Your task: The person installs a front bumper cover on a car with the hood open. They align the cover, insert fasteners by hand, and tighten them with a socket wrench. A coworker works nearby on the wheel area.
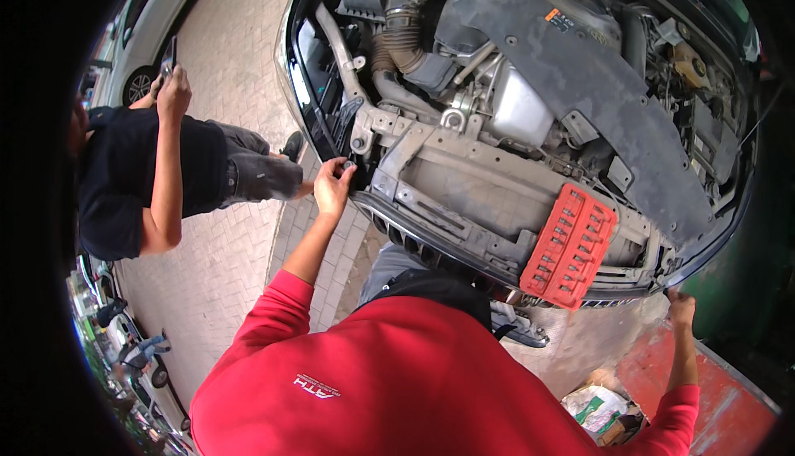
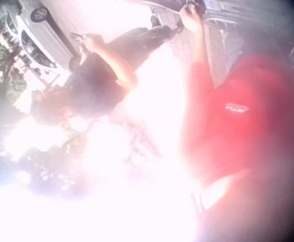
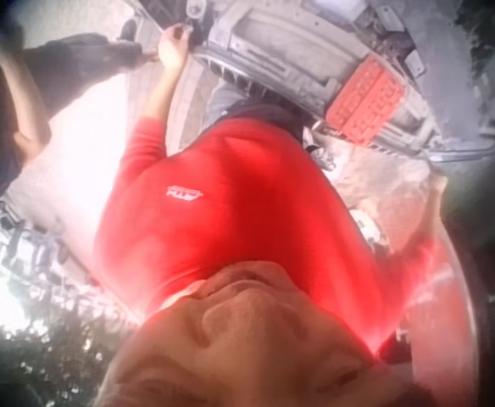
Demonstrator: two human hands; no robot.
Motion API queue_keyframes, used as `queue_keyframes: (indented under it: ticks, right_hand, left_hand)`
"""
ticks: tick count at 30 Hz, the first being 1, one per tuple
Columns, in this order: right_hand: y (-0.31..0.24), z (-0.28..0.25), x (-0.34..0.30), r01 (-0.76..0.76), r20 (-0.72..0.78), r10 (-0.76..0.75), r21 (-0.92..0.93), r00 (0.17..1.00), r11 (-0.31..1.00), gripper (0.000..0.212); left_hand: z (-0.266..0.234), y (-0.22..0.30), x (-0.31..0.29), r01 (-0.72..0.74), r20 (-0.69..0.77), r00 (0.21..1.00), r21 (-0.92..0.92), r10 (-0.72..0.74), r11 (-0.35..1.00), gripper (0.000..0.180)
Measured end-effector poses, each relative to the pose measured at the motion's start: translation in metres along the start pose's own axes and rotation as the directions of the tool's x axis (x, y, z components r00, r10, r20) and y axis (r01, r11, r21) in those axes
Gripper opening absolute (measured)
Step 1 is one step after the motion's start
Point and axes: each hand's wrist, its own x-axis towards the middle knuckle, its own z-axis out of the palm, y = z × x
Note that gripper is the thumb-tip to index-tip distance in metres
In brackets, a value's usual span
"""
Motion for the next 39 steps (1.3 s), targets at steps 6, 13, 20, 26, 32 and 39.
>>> queue_keyframes:
  ticks: [6,13,20,26,32,39]
  right_hand:
    - [-0.009,-0.012,-0.013,0.229,0.231,-0.166,-0.281,0.959,0.932,0.031]
    - [-0.024,-0.007,-0.02,0.277,-0.014,-0.285,-0.208,0.958,0.938,0.03]
    - [-0.054,-0.016,-0.007,-0.612,0.255,0.563,0.199,0.786,0.765,0.039]
    - [-0.037,-0.02,-0.02,0.501,0.164,-0.478,-0.407,0.863,0.764,0.039]
    - [-0.049,-0.009,-0.003,-0.759,0.313,0.695,0.178,0.647,0.627,0.049]
    - [-0.042,-0.027,-0.022,0.596,0.294,-0.519,-0.389,0.803,0.703,0.037]
  left_hand:
    - [0.009,-0.024,-0.002,-0.034,0.019,0.999,-0.132,0.037,0.991,0.028]
    - [0.003,-0.044,0.002,-0.091,0.2,0.974,-0.09,0.107,0.992,0.034]
    - [0.013,-0.046,0.005,0.028,0.136,0.991,-0.127,-0.01,0.992,0.024]
    - [0.01,-0.045,0.002,-0.305,0.021,0.949,-0.193,0.314,0.933,0.025]
    - [0.017,-0.054,0.008,0.122,0.178,0.98,-0.162,-0.092,0.979,0.025]
    - [0.014,-0.064,0.005,-0.224,0.106,0.964,-0.178,0.245,0.958,0.025]
